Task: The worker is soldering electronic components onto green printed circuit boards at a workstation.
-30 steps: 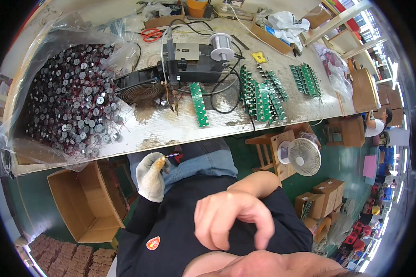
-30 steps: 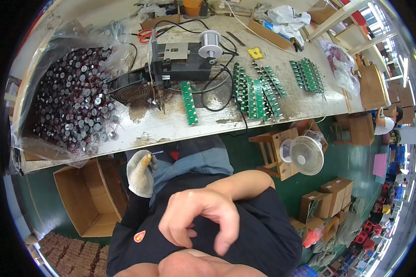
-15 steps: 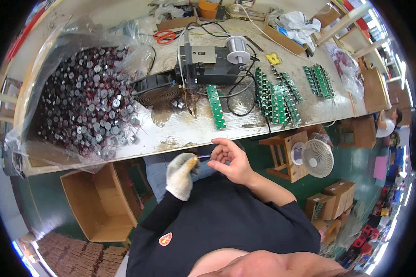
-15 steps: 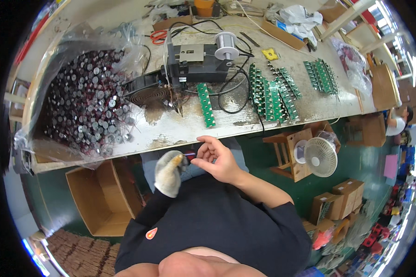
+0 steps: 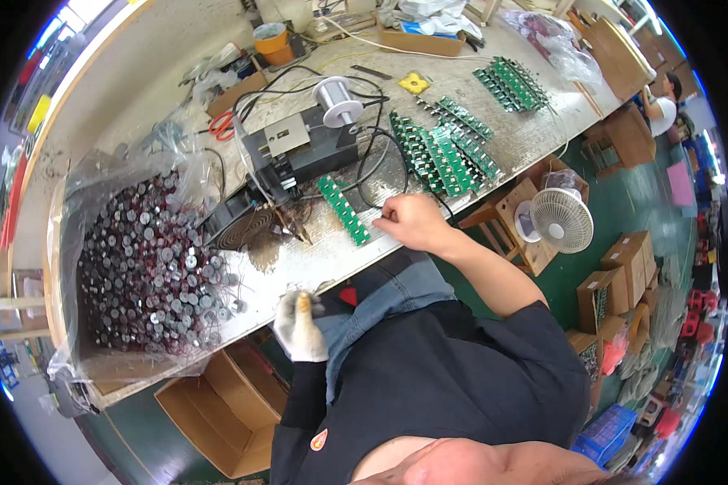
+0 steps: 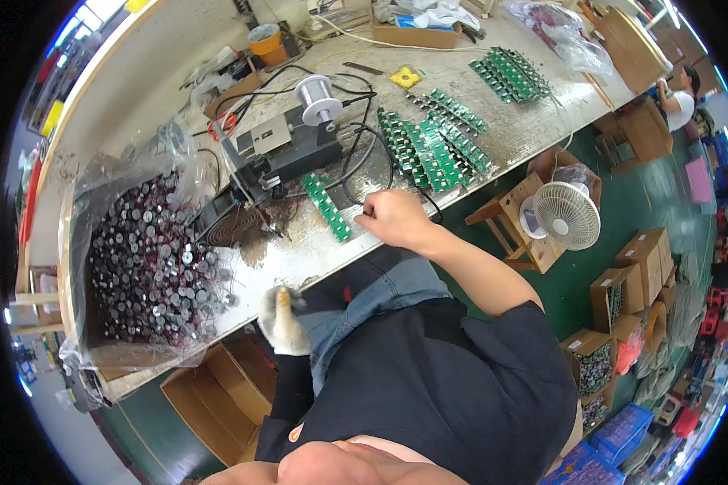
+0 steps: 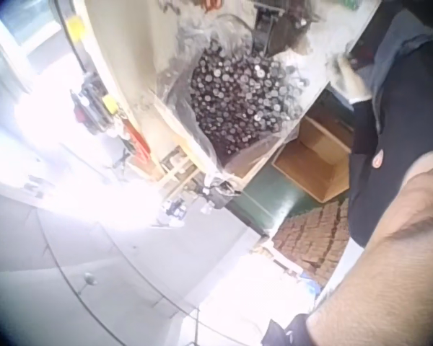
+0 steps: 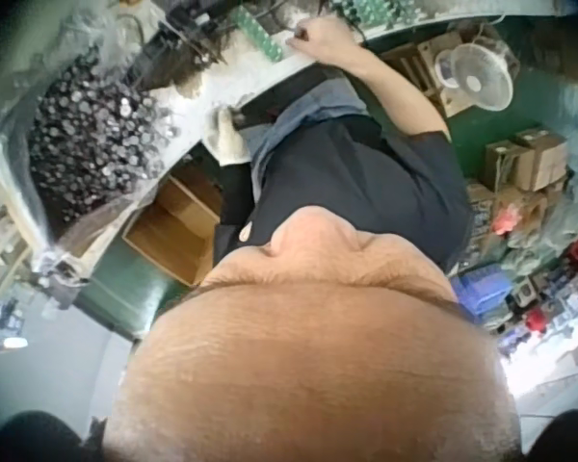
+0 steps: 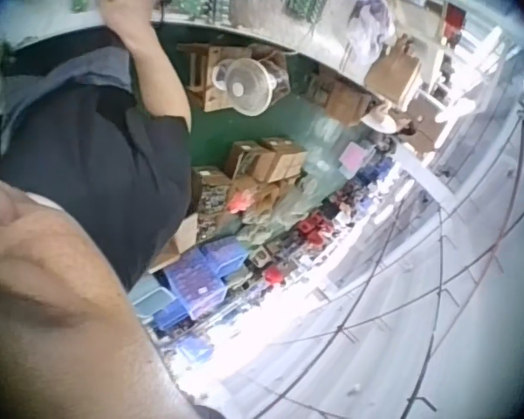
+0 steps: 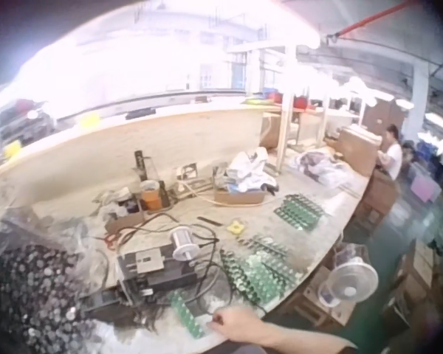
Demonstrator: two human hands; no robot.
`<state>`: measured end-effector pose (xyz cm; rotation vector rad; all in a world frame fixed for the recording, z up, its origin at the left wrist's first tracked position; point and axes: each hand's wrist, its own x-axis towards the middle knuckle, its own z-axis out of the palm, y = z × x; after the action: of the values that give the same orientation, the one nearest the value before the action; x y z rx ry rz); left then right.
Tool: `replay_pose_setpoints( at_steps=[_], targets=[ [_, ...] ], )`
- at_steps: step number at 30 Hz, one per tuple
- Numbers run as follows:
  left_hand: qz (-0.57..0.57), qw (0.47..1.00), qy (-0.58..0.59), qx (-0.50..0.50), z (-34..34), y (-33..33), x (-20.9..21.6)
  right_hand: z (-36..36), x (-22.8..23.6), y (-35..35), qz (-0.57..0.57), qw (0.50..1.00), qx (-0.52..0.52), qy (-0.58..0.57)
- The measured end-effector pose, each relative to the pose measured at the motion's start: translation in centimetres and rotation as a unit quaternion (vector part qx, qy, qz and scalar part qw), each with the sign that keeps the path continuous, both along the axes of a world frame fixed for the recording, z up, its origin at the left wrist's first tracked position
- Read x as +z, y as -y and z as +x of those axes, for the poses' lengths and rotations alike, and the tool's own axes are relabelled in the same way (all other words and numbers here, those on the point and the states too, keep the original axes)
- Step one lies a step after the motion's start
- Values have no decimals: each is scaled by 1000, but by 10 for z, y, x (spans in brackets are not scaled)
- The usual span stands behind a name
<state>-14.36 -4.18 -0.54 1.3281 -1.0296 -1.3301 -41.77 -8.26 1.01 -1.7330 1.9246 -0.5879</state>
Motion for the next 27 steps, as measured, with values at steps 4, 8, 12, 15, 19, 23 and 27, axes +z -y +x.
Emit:
replay_pose_setpoints(
  at_steps=[4, 8, 12, 15, 19, 23, 27],
  targets=[
    [-106, 991, 42, 74, 23, 17, -7, 7, -8, 2, -31, 999, -16, -27],
    [-117, 974, 144, 132, 38, 32, -21, 5, 0, -6, -84, 996, -37, -9],
    [-137, 955, 218, 146, 40, 44, -44, -23, 31, -14, -129, 985, -96, 62],
    [-165, 930, 286, 161, 47, 39, -54, -44, 38, -9, -191, 969, -90, 130],
    [-159, 943, 203, 211, 57, 34, -69, -70, 44, -1, -211, 952, -94, 200],
    [-264, 873, 373, 173, 34, 39, -52, -96, 66, -2, -227, 929, -133, 259],
    [-309, 873, 350, 140, 27, 43, -41, -113, 83, 19, -246, 922, -118, 275]
  ],
)
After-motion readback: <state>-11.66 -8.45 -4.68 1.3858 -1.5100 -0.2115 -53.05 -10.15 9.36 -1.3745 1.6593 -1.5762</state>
